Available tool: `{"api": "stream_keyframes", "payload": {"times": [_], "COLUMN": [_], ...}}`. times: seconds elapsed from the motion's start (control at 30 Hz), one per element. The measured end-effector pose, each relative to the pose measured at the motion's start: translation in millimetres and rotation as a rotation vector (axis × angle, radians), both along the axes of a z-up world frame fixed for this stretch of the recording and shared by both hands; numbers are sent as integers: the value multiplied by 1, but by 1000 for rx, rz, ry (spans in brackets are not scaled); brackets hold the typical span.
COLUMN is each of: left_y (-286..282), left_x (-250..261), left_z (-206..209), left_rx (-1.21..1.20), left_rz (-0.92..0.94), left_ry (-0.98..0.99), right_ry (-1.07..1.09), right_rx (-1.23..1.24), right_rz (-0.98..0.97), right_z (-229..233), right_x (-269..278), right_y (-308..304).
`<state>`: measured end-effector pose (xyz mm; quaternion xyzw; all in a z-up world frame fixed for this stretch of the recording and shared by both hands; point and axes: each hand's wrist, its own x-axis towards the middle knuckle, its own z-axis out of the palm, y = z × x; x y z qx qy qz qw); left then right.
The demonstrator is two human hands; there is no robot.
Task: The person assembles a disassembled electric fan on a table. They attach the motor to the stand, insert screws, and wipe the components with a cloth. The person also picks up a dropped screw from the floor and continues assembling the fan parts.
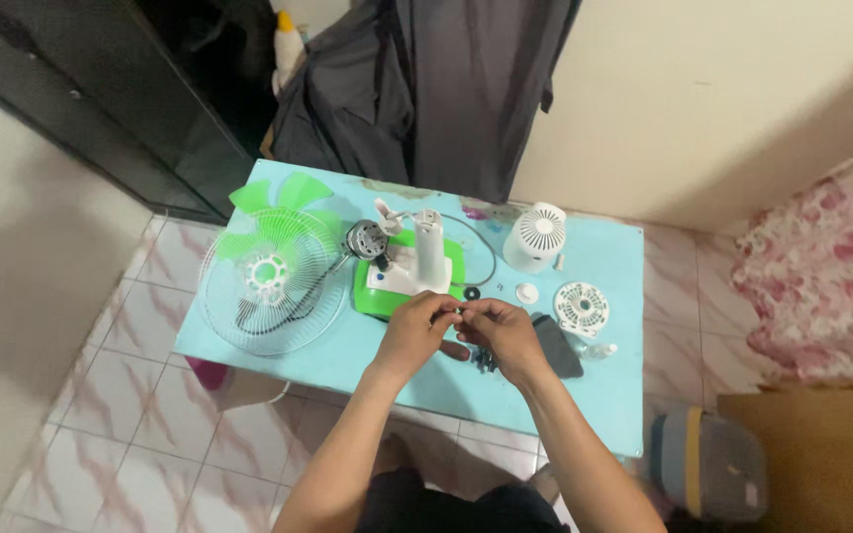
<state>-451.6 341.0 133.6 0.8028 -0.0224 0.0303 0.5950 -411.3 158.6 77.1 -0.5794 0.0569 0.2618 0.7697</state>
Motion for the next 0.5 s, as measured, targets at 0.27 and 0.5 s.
{"api": "stream_keyframes", "payload": {"times": [0.27, 0.5], "left_y": [6, -34], "left_x": [-20, 32], "left_z": [-91, -178], "left_rx": [214, 235], "left_rz": [-300, -288], "left_ry": [-24, 19], "right_ry": [201, -34], "right_rx": [-240, -607], "right_rz": [-126, -325], "right_z": [-95, -173], "right_x": [-60, -16], "right_y": [-8, -27]}}
